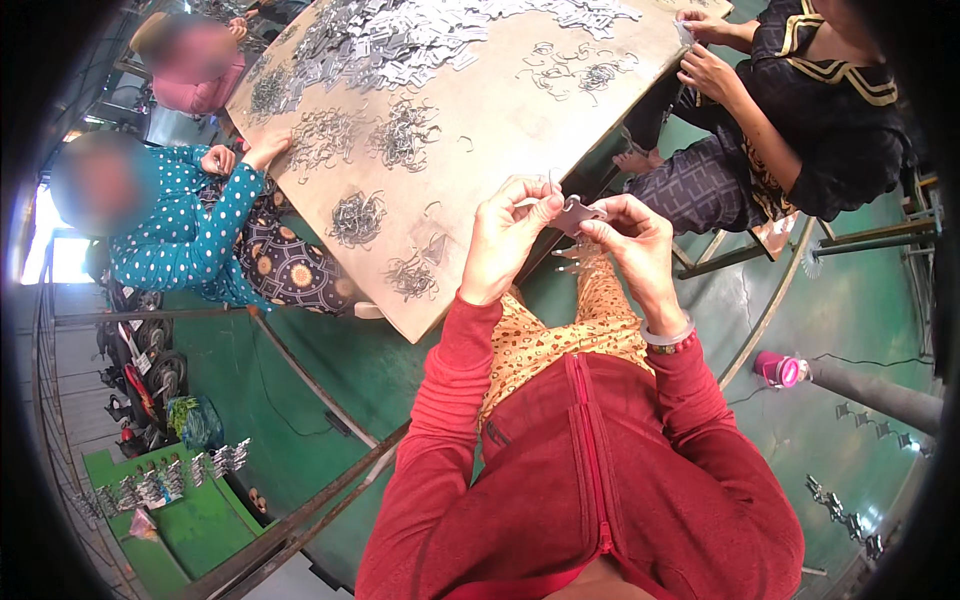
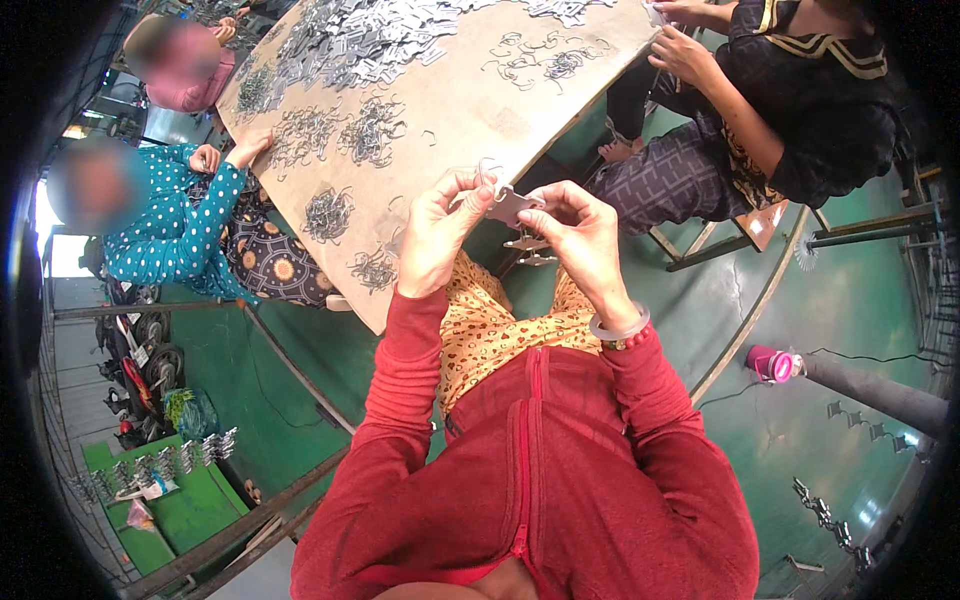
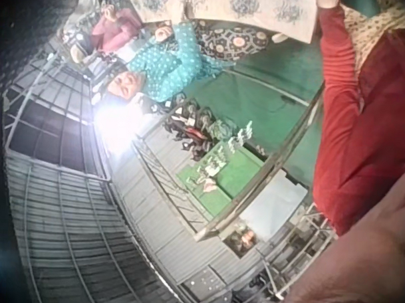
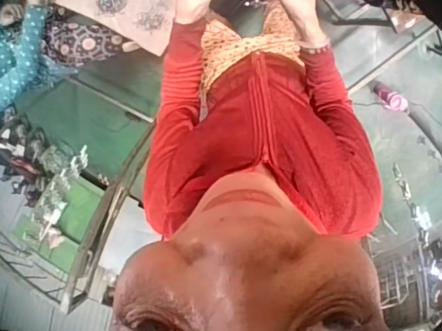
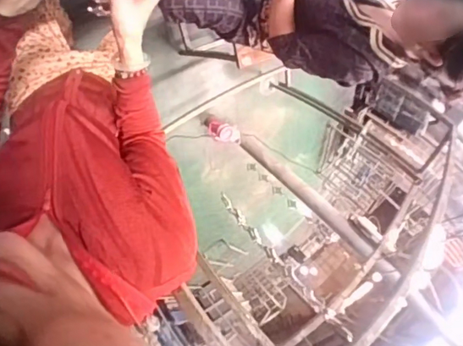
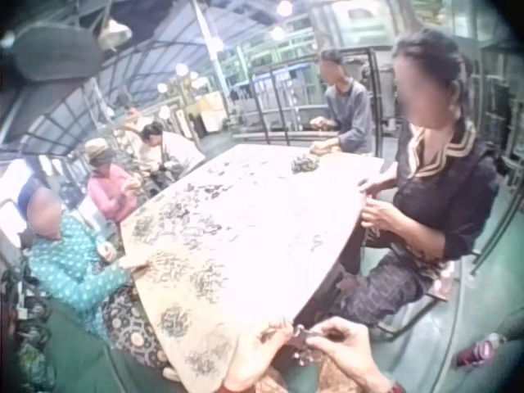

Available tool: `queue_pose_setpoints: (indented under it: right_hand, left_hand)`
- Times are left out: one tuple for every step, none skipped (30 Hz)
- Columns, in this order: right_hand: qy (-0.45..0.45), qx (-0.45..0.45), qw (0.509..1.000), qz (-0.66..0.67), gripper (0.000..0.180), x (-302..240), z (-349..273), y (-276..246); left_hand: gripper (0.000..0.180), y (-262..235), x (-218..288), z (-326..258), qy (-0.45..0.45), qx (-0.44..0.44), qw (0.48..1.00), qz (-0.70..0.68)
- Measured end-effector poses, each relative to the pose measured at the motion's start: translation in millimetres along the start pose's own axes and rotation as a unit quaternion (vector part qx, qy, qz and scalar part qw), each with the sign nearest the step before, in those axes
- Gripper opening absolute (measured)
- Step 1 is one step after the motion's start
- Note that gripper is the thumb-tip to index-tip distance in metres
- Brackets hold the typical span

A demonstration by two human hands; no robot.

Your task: The person hangs a rack of attached parts onto an overhead frame. Then, the person sits at a table and attaches metal wire hooks to metal plates by hand.

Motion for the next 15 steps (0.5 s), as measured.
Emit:
queue_pose_setpoints:
  right_hand:
    - [0.000, -0.002, 1.000, -0.001, 0.014, -2, 2, 2]
    - [-0.007, -0.002, 1.000, -0.008, 0.012, -3, 3, 4]
    - [-0.015, -0.005, 1.000, -0.015, 0.009, -5, 3, 7]
    - [-0.021, -0.001, 0.999, -0.046, 0.009, -5, 1, 8]
    - [-0.033, -0.002, 0.997, -0.076, 0.009, -5, 1, 8]
    - [-0.044, -0.001, 0.993, -0.107, 0.009, -5, 0, 8]
    - [-0.051, 0.000, 0.990, -0.129, 0.008, -4, -1, 7]
    - [-0.048, -0.011, 0.988, -0.149, 0.009, 0, -4, 5]
    - [-0.045, -0.022, 0.984, -0.169, 0.010, 3, -5, 3]
    - [-0.057, -0.076, 0.980, -0.177, 0.014, 2, -5, 1]
    - [-0.068, -0.122, 0.973, -0.186, 0.017, 1, -2, -5]
    - [-0.055, -0.142, 0.976, -0.154, 0.025, -4, 4, -8]
    - [0.012, -0.101, 0.989, -0.110, 0.024, 0, 15, -18]
    - [0.032, -0.096, 0.984, -0.146, 0.023, -5, 29, -25]
    - [0.053, -0.092, 0.978, -0.182, 0.024, -11, 53, -28]
  left_hand:
    - [0.016, -2, 0, 1, -0.015, 0.011, 1.000, -0.009]
    - [0.018, -3, -2, 1, -0.029, 0.023, 0.999, -0.020]
    - [0.018, -2, -2, 0, -0.026, 0.026, 0.999, -0.021]
    - [0.019, 0, -3, -4, -0.032, 0.024, 0.999, -0.027]
    - [0.020, 2, -4, -6, -0.031, 0.025, 0.999, -0.031]
    - [0.018, 5, -9, -9, -0.039, 0.038, 0.998, -0.032]
    - [0.015, 11, -10, -11, -0.026, 0.031, 0.996, -0.078]
    - [0.013, 14, -9, -16, 0.000, 0.066, 0.996, -0.066]
    - [0.010, 13, -7, -21, 0.047, 0.081, 0.995, 0.023]
    - [0.008, 13, -5, -29, 0.076, 0.104, 0.989, 0.068]
    - [0.007, 14, -3, -31, 0.091, 0.093, 0.987, 0.098]
    - [0.007, 15, -2, -36, 0.140, 0.094, 0.974, 0.148]
    - [0.010, 14, -1, -36, 0.186, 0.093, 0.958, 0.199]
    - [0.010, 15, -1, -32, 0.185, 0.085, 0.960, 0.194]
    - [0.014, 19, 3, -31, 0.222, 0.062, 0.945, 0.231]
Point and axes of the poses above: each hand's wrist, its own z-axis towards the middle knuckle, its own y-axis out of the palm, x = y × z, the point moved 5 cm from there along z, towards the middle knuckle, and after that the axes turned 2 degrees about -y, right-handed, at the moved point
